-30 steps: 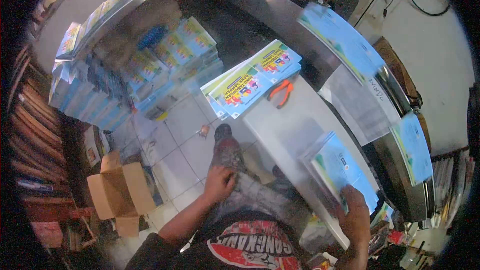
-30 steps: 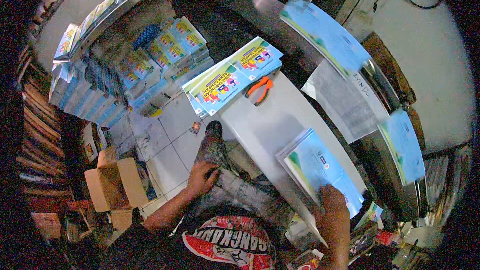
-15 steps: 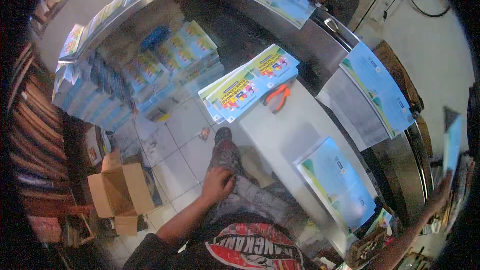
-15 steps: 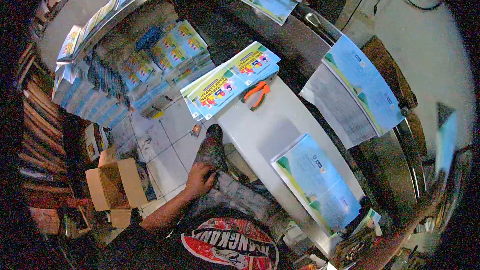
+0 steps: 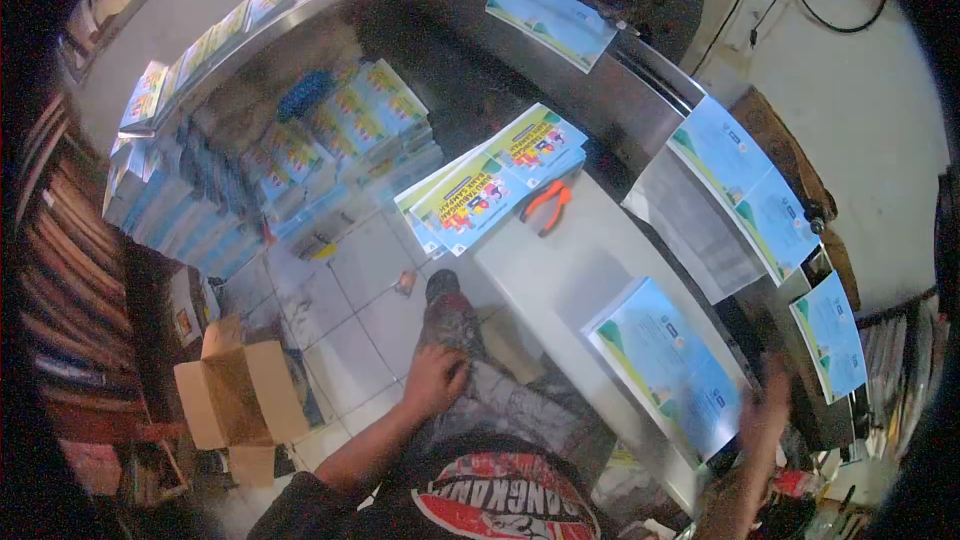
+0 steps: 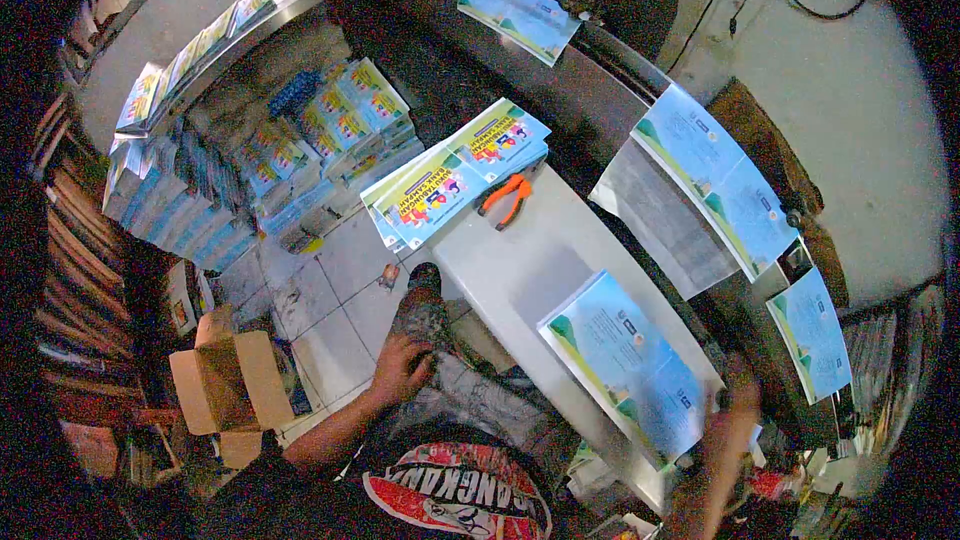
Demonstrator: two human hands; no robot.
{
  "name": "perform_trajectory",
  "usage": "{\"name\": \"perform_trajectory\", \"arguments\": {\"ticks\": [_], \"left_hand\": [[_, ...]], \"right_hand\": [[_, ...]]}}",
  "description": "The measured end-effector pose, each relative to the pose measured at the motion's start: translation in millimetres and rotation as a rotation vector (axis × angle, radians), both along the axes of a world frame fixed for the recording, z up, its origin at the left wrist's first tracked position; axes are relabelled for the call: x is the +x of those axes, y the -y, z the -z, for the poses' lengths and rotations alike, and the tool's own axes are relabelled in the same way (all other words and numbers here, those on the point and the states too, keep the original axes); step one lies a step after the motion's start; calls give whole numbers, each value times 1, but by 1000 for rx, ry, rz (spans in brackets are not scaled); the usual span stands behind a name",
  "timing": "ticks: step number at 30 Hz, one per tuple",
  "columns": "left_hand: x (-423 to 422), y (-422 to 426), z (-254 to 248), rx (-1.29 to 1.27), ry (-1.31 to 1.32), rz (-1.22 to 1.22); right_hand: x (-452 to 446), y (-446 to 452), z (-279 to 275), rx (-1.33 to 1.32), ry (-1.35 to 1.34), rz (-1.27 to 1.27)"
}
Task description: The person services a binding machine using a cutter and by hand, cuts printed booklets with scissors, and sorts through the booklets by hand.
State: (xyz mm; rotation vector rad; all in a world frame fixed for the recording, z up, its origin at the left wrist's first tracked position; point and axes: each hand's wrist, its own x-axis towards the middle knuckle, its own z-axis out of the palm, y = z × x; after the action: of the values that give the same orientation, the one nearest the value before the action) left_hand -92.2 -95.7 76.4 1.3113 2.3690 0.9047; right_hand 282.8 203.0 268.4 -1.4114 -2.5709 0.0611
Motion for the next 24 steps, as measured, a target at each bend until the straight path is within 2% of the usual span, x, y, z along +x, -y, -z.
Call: {"name": "perform_trajectory", "arguments": {"ticks": [2,4,8,11,13,15,16,19,20,22,23,24], "left_hand": [[1,3,4,-20,10,3],[0,4,7,-60,16,-3],[-2,5,4,45,19,15],[-2,6,4,46,-6,9],[-3,4,5,18,-14,-3],[-4,5,3,18,10,-17],[-4,5,1,15,34,-23],[-6,7,9,34,-7,-31],[-6,7,8,34,-8,-35],[-4,6,5,-6,9,-42],[-4,5,6,-7,8,-42],[-3,5,7,3,3,-39]], "right_hand": [[-67,56,-12,-95,116,-116],[-92,88,-3,-37,192,-227],[-92,93,6,-163,262,-213],[-86,81,-8,-296,144,-237],[-93,73,-34,-424,57,-153],[-82,53,-49,-408,40,-17],[-101,55,-88,-442,40,172],[-29,-19,-100,-91,199,353],[5,-46,-106,100,117,368],[54,-80,-119,593,-97,206],[65,-93,-122,763,-106,164],[80,-109,-117,762,-106,165]]}}
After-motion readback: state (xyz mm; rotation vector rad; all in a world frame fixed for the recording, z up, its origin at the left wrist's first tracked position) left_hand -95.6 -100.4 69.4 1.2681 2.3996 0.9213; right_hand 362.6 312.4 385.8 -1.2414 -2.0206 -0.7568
